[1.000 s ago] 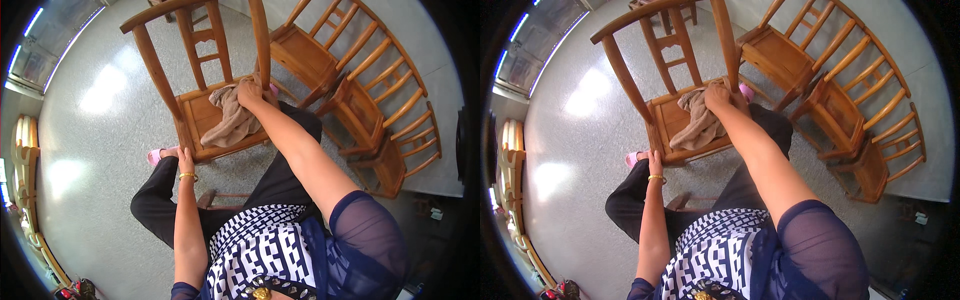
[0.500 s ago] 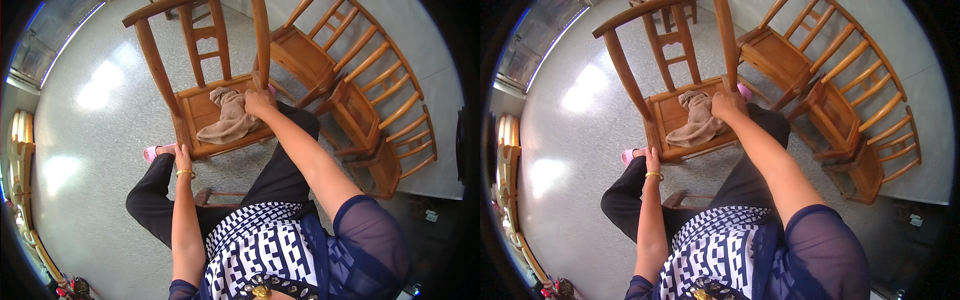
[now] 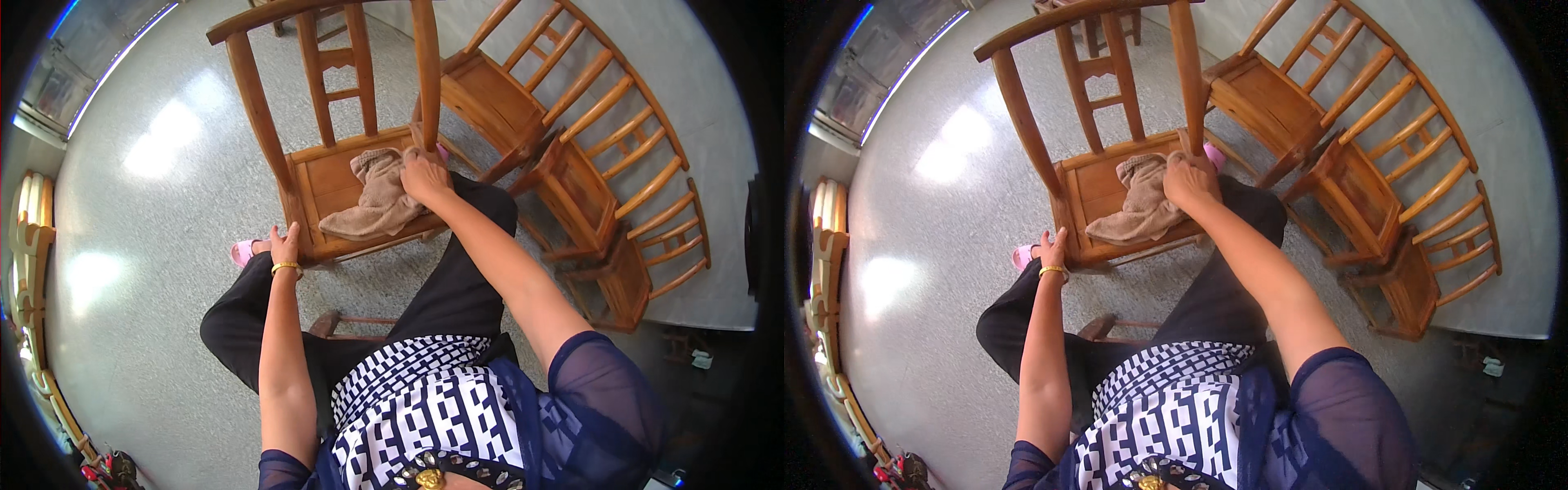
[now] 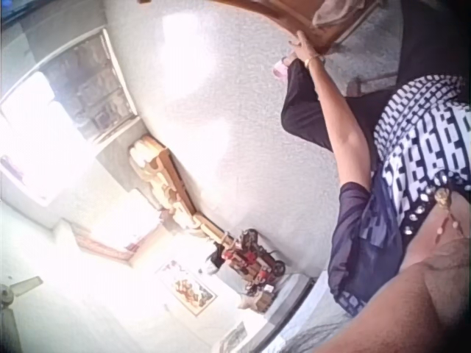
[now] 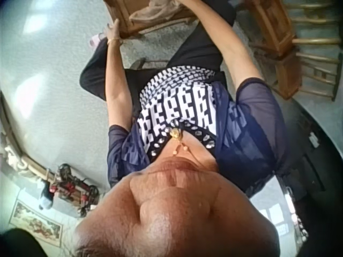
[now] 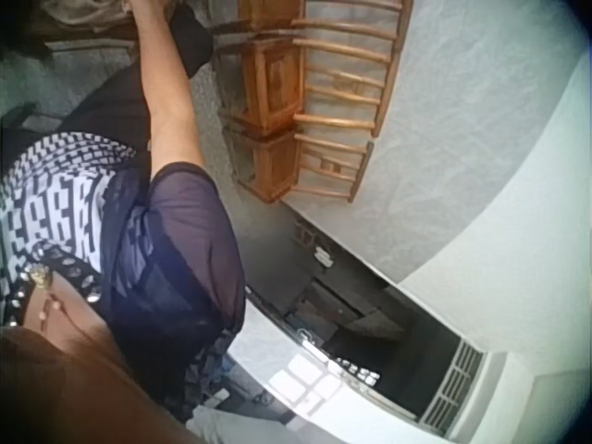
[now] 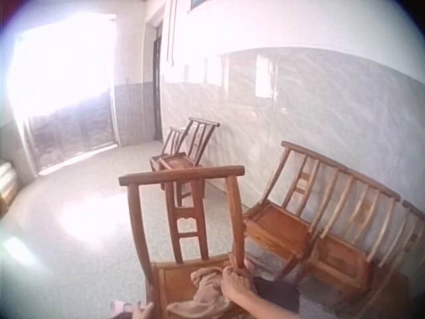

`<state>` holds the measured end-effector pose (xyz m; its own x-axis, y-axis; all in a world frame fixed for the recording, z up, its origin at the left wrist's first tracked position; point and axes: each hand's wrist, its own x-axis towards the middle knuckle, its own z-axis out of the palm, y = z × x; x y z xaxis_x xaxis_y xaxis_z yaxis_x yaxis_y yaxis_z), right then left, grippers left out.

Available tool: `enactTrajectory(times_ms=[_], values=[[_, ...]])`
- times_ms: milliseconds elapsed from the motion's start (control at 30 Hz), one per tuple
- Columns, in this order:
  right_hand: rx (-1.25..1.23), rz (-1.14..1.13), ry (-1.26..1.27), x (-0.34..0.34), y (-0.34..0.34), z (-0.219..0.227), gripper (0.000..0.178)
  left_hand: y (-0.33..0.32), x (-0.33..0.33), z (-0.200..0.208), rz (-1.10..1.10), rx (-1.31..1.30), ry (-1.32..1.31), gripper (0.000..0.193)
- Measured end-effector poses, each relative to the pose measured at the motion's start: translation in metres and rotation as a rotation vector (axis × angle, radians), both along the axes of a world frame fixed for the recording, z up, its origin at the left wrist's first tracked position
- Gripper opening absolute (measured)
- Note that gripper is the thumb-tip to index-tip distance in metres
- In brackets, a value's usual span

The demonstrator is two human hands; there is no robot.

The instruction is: Wiping and cleaning wooden chairs with a cloth.

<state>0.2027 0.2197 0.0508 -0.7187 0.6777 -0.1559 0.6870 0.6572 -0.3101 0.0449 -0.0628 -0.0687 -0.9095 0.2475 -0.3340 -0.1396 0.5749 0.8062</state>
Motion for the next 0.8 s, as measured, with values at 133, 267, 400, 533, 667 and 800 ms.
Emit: enactTrajectory(times_ms=[133,267,400,533,667,800], values=[[0.027,-0.049,-0.038,-0.043,0.025,-0.028,0.032,0.015,0.007,-0.011,0.020,-0.044,0.099,0.076],[-0.031,-0.155,-0.010,-0.065,0.036,-0.043,0.030,0.032,0.033,0.028,0.088,-0.146,0.180,0.066],[-0.097,-0.122,-0.013,-0.070,0.050,-0.026,0.029,0.038,0.043,0.048,0.118,-0.248,0.205,0.063],[0.011,0.057,-0.088,-0.077,0.063,-0.036,0.027,0.044,0.045,0.050,0.105,-0.211,0.230,0.062],[-0.001,0.051,-0.162,-0.099,0.026,-0.020,0.025,0.037,0.044,0.043,0.135,-0.218,0.279,0.058],[0.058,0.114,-0.127,-0.115,0.005,-0.018,0.021,0.044,0.045,0.046,0.124,-0.225,0.337,0.057]])
